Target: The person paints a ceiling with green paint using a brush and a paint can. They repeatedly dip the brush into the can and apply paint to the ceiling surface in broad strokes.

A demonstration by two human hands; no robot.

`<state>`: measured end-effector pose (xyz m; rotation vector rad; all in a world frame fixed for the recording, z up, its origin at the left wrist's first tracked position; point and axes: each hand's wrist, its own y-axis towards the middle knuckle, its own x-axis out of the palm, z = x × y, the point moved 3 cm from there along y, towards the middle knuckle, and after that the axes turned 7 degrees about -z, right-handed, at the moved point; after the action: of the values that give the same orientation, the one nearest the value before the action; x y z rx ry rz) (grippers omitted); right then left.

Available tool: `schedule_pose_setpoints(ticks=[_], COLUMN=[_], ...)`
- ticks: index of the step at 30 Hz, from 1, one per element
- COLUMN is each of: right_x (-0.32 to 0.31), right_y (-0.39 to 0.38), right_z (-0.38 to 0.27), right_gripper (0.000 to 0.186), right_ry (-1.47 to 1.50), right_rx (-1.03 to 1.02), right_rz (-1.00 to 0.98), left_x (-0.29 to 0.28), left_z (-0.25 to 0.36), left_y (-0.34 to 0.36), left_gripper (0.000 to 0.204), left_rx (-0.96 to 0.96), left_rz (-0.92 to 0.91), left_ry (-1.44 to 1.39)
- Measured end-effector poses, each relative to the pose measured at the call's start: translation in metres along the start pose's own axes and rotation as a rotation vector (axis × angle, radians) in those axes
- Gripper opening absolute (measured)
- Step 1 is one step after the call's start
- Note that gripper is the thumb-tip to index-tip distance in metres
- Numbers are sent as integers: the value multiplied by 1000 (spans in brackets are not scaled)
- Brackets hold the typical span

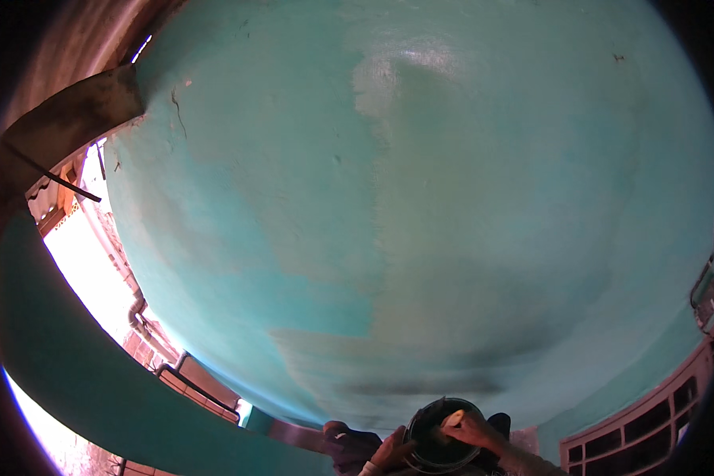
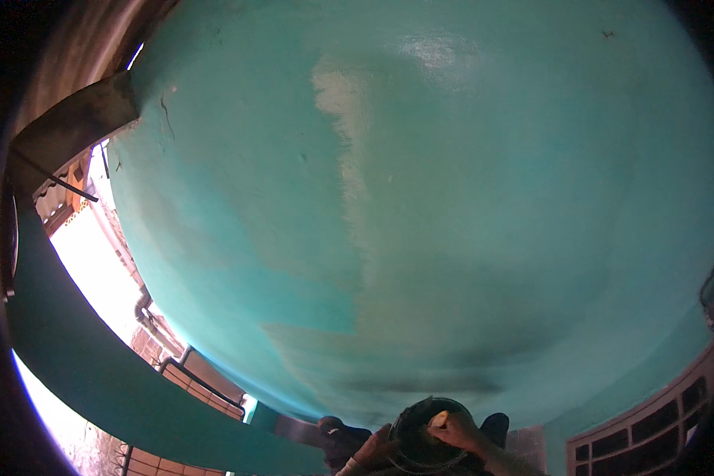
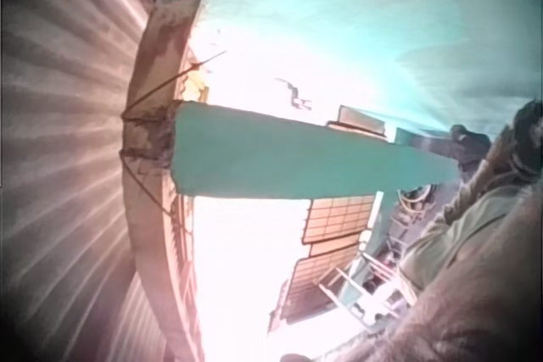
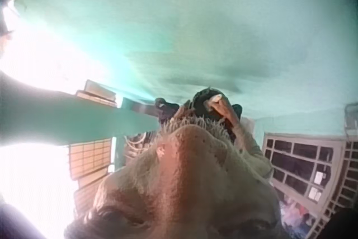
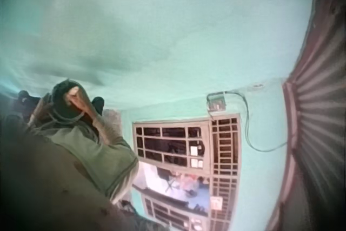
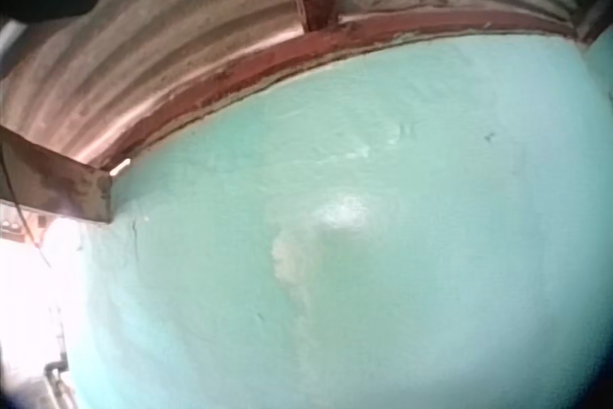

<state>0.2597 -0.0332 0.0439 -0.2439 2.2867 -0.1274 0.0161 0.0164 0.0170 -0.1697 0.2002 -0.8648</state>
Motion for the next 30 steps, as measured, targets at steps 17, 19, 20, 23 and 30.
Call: schedule_pose_setpoints(ticks=[17,19,20,23,30], right_x=[-65,-124,-152,-249,-379], right_y=[-44,-35,-33,-16,13], right_z=[22,-58,-87,-170,-411], right_gripper=[28,26,27,27,22], right_ry=[1720,1696,1661,1298,106], right_rx=[-98,-136,-189,-572,-1231], right_rz=[454,637,709,677,887], left_x=[12,15,16,21,27], left_z=[-44,-49,-52,-71,-113], left_y=[-1,14,24,45,59], left_gripper=[69,68,68,67,65], left_rx=[130,165,187,233,259], left_rz=[45,53,49,61,102], left_ry=[-124,-5,62,248,422])
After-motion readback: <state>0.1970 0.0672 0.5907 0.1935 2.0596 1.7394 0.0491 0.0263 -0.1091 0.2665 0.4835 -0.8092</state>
